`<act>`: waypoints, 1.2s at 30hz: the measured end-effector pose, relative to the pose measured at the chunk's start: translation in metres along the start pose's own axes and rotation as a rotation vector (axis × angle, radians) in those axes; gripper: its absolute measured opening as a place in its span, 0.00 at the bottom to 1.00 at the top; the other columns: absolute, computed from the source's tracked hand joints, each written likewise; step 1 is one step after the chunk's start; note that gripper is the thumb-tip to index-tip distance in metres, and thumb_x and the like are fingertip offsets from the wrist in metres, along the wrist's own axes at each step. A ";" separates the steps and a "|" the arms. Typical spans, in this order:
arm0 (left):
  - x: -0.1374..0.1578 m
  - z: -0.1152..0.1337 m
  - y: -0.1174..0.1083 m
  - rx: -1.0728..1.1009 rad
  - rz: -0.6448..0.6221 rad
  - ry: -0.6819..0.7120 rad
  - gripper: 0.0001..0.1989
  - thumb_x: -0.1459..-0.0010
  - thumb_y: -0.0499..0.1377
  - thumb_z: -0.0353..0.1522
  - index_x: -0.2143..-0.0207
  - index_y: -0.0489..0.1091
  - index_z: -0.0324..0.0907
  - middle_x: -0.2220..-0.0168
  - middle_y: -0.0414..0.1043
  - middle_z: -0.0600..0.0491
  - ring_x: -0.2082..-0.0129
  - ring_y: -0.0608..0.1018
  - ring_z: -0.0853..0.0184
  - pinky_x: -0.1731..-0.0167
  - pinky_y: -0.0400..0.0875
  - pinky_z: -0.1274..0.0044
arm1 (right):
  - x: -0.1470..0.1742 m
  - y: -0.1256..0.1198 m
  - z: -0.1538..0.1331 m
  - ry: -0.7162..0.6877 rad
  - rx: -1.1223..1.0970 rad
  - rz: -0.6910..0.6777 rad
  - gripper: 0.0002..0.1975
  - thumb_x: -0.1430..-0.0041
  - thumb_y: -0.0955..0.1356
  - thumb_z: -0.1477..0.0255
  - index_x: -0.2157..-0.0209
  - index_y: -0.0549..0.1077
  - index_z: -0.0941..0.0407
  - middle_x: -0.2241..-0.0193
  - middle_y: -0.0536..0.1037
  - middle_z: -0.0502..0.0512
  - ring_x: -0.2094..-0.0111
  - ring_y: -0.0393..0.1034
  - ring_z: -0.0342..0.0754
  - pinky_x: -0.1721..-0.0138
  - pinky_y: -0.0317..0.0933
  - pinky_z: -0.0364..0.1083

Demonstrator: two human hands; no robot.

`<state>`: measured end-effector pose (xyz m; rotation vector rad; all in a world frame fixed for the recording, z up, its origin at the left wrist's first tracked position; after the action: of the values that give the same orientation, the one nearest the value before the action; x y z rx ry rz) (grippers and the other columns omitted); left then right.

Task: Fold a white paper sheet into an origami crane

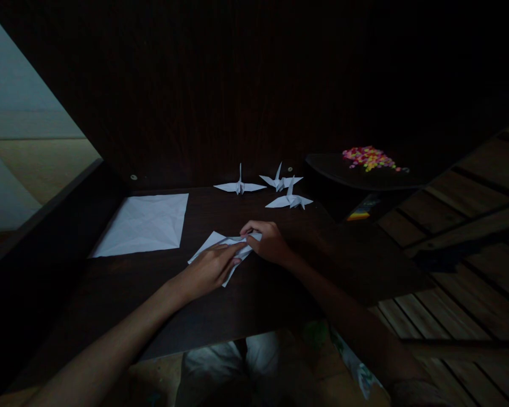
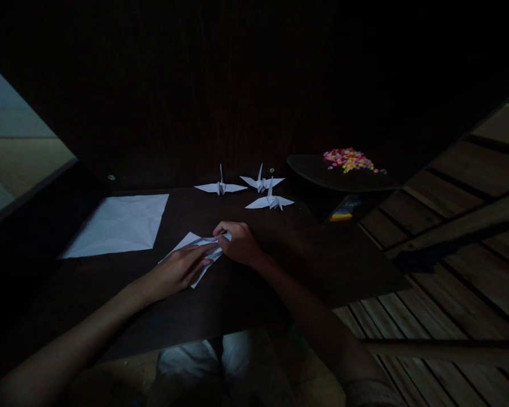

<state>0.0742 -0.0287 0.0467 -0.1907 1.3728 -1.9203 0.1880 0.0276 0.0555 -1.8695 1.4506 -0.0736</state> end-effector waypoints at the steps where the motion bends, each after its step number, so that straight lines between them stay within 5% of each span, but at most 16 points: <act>1: 0.000 0.001 0.000 0.001 0.004 0.007 0.21 0.34 0.48 0.32 0.39 0.54 0.41 0.51 0.71 0.44 0.53 0.75 0.61 0.55 0.72 0.69 | 0.000 0.000 0.000 -0.002 0.005 -0.001 0.09 0.52 0.64 0.82 0.72 0.74 0.57 0.72 0.78 0.50 0.69 0.72 0.44 0.63 0.63 0.42; 13: 0.000 0.003 -0.013 -0.136 0.128 0.002 0.21 0.37 0.53 0.33 0.42 0.57 0.40 0.55 0.71 0.44 0.56 0.73 0.60 0.56 0.71 0.66 | 0.000 0.000 -0.003 -0.029 0.011 -0.009 0.09 0.52 0.65 0.82 0.71 0.74 0.57 0.72 0.78 0.50 0.70 0.72 0.44 0.63 0.63 0.42; 19: -0.003 -0.002 -0.021 -0.222 0.196 -0.044 0.26 0.40 0.56 0.37 0.42 0.56 0.38 0.47 0.67 0.41 0.48 0.68 0.54 0.50 0.65 0.60 | 0.000 0.002 0.000 -0.026 0.023 -0.029 0.08 0.52 0.65 0.82 0.71 0.74 0.57 0.71 0.78 0.51 0.68 0.72 0.44 0.61 0.63 0.43; 32: 0.001 -0.018 0.012 -0.251 -0.066 -0.052 0.23 0.33 0.45 0.38 0.40 0.58 0.36 0.40 0.61 0.41 0.38 0.61 0.60 0.41 0.61 0.65 | 0.002 0.007 0.006 0.024 0.062 -0.067 0.04 0.47 0.67 0.77 0.70 0.75 0.56 0.72 0.78 0.50 0.69 0.72 0.44 0.62 0.62 0.43; 36: 0.002 -0.020 0.016 -0.296 -0.079 -0.054 0.23 0.32 0.44 0.37 0.38 0.55 0.38 0.38 0.58 0.42 0.37 0.59 0.59 0.40 0.58 0.63 | 0.002 0.012 0.006 -0.059 0.154 -0.093 0.03 0.47 0.68 0.78 0.70 0.75 0.57 0.72 0.77 0.52 0.66 0.69 0.46 0.61 0.61 0.45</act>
<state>0.0704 -0.0167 0.0241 -0.4422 1.6293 -1.7535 0.1822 0.0278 0.0434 -1.7973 1.2813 -0.1689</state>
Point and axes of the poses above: each hand's wrist, its own x-axis away from the middle knuckle, its own y-axis out of the palm, z = x × y, the point moved 8 cm from there along -x, towards the middle knuckle
